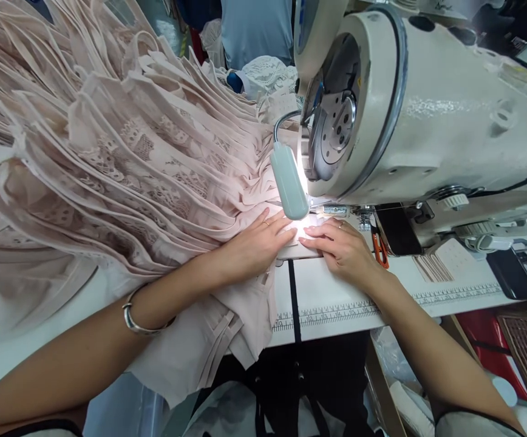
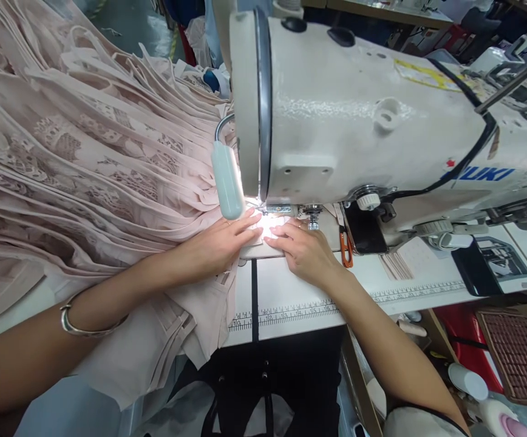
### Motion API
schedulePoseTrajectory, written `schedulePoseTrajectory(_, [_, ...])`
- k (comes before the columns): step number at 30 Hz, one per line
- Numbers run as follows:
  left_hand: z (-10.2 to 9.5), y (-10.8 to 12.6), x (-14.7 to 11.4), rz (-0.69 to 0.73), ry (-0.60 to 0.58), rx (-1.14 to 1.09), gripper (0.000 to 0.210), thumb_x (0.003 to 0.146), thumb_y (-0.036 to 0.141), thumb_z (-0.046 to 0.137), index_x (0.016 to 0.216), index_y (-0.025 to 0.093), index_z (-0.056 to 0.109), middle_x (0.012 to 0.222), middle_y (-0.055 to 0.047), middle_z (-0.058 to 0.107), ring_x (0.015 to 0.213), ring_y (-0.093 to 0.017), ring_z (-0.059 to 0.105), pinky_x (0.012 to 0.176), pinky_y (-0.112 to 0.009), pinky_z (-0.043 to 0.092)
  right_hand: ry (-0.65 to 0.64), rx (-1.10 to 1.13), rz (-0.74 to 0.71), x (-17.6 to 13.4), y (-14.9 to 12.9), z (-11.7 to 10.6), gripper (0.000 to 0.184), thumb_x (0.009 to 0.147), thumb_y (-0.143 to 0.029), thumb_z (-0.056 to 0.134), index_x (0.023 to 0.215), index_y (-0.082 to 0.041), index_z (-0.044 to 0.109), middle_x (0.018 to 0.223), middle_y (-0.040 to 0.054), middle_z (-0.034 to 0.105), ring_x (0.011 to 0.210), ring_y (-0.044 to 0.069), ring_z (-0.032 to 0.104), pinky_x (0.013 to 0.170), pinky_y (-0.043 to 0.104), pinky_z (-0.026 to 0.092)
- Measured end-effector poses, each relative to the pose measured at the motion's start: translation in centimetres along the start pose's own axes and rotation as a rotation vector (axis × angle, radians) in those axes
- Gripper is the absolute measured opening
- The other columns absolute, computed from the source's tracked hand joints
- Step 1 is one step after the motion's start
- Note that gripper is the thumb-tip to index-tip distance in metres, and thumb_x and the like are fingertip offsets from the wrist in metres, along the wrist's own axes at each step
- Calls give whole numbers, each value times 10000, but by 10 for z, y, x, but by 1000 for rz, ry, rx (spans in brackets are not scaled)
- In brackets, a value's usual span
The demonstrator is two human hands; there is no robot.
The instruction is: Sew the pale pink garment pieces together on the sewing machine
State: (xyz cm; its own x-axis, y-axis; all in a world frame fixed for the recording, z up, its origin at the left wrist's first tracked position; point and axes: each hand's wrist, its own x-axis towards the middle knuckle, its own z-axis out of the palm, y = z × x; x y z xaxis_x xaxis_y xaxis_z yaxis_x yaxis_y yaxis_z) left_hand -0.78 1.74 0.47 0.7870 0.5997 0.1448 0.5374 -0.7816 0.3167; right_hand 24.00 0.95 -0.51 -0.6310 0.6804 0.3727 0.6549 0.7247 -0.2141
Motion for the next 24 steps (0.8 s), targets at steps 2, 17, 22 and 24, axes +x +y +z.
schedulePoseTrajectory(2, [1, -1, 1, 4, 5, 1, 394, 870, -66, 334, 1155, 124, 529, 1390, -199, 545, 1353, -291, 497, 1130, -579, 375, 0, -17, -16, 0, 0, -1, 422, 932, -57, 428, 1043, -270, 775, 1055, 24, 761, 970, 199, 658, 846, 387, 536])
schedulePoseTrajectory(17, [7, -16, 7, -22, 57, -23, 369, 845, -48, 413, 1102, 160, 576, 1337, -149, 594, 1253, -263, 562, 1139, -576, 344, -64, -60, 101, 4, -3, 3, 475, 896, -30, 408, 1133, -278, 737, 1182, 30, 740, 1152, 222, 636, 956, 433, 507])
schedulePoseTrajectory(22, [8, -21, 13, -47, 100, -56, 319, 922, 34, 444, 1146, 187, 612, 1300, -112, 628, 1229, -239, 569, 1128, -534, 369, -78, -67, 113, 6, -3, 4, 464, 882, -23, 401, 1159, -226, 712, 1215, 55, 725, 1131, 235, 652, 994, 445, 498])
schedulePoseTrajectory(24, [7, -22, 15, -66, 115, -66, 337, 943, 49, 425, 1177, 195, 618, 1327, -106, 623, 1252, -231, 555, 1125, -516, 374, -106, -74, 135, 7, -2, 4, 478, 867, -22, 396, 1183, -217, 697, 1233, 65, 713, 1125, 247, 650, 995, 462, 498])
